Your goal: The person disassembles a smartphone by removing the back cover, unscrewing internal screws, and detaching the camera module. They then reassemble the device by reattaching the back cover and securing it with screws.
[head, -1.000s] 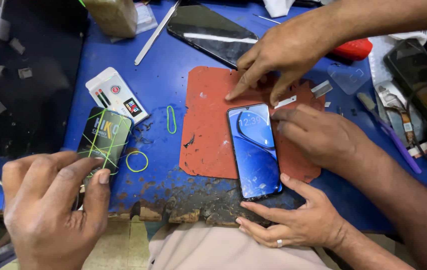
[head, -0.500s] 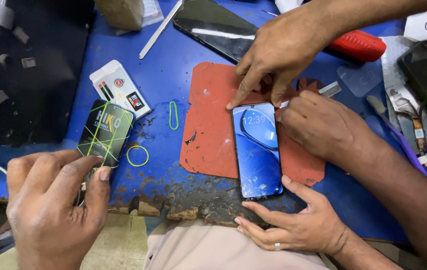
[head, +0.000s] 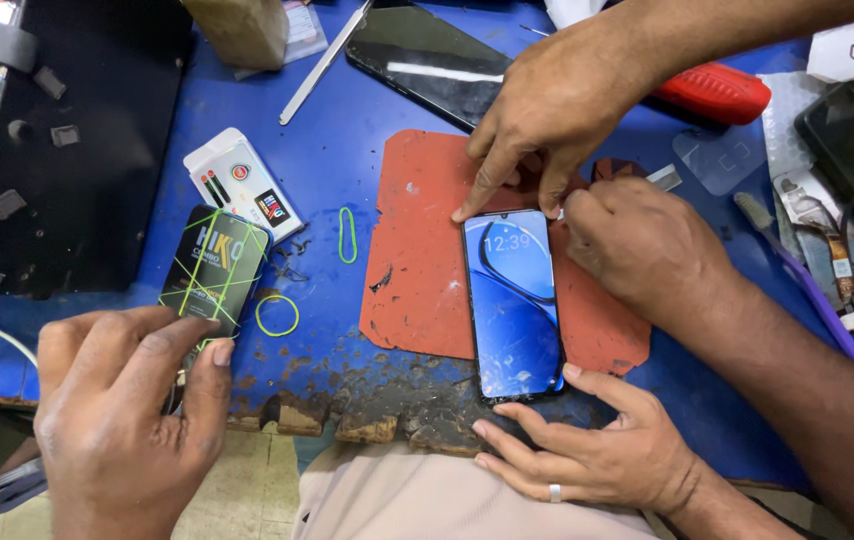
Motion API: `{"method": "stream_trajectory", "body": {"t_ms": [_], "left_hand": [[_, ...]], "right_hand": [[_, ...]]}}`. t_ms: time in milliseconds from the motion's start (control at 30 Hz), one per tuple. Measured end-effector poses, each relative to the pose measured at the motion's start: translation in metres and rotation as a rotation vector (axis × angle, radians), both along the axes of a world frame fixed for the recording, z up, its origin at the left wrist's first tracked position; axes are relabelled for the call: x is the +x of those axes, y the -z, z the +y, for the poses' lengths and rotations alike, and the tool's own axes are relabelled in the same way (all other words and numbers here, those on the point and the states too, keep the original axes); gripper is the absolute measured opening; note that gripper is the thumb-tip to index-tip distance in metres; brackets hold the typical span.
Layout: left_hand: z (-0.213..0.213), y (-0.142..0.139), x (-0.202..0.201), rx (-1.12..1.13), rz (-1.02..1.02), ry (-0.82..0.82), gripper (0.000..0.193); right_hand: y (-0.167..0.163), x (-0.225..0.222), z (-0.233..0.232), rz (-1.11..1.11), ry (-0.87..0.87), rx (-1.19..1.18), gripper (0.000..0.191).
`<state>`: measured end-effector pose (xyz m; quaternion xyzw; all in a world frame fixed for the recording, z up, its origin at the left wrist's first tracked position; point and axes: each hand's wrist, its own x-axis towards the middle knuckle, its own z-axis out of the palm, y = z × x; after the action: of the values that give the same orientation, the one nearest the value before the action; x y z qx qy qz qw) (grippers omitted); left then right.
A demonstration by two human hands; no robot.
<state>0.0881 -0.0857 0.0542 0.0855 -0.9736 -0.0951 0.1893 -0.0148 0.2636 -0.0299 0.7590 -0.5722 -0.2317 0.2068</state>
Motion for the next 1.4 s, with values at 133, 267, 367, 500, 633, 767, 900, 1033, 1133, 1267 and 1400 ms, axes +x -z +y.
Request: {"method": "stream_trajectory", "body": {"t_ms": [133,267,367,500,633,767,900,1033,1133,1267,1400], "left_hand": [[0.003,0.0,-0.001,0.032,0.007,-0.008,0.019],[0.005,0.001,-0.003,0.054,-0.001,-0.006,0.019],[0.004,0.002,-0.004,0.052,0.006,-0.003,0.019],[0.001,0.004,-0.004,0.04,0.011,0.003,0.018],[0.002,0.005,-0.005,0.032,0.007,0.012,0.018],[0.003,0.004,-0.005,0.042,-0.003,-0.004,0.018],[0.004,0.004,-0.006,0.036,-0.002,-0.008,0.017],[0.004,0.005,-0.007,0.048,-0.006,-0.006,0.016],[0.006,0.004,-0.008,0.062,-0.002,-0.002,0.015],[0.008,0.003,-0.012,0.062,-0.005,0.007,0.016],[0.01,0.001,-0.013,0.079,-0.009,0.005,0.016]], "right_hand": [[-0.005,-0.002,-0.001,-0.187,0.075,-0.058,0.087],[-0.008,-0.003,-0.003,-0.037,0.019,-0.016,0.091],[-0.008,-0.003,-0.003,-0.023,0.028,-0.017,0.092],[-0.005,-0.001,-0.001,0.092,0.015,-0.042,0.088],[-0.003,-0.001,0.0,0.074,-0.009,-0.009,0.091],[-0.002,-0.002,0.0,-0.007,0.022,-0.033,0.09],[-0.001,-0.002,0.002,-0.151,0.088,-0.083,0.084],[0.001,-0.001,0.004,-0.199,0.101,-0.129,0.078],[0.003,-0.001,0.004,-0.286,0.139,-0.172,0.075],[0.004,-0.002,0.004,-0.076,0.061,-0.092,0.081],[0.006,-0.002,0.006,-0.073,0.051,-0.055,0.083]]}}
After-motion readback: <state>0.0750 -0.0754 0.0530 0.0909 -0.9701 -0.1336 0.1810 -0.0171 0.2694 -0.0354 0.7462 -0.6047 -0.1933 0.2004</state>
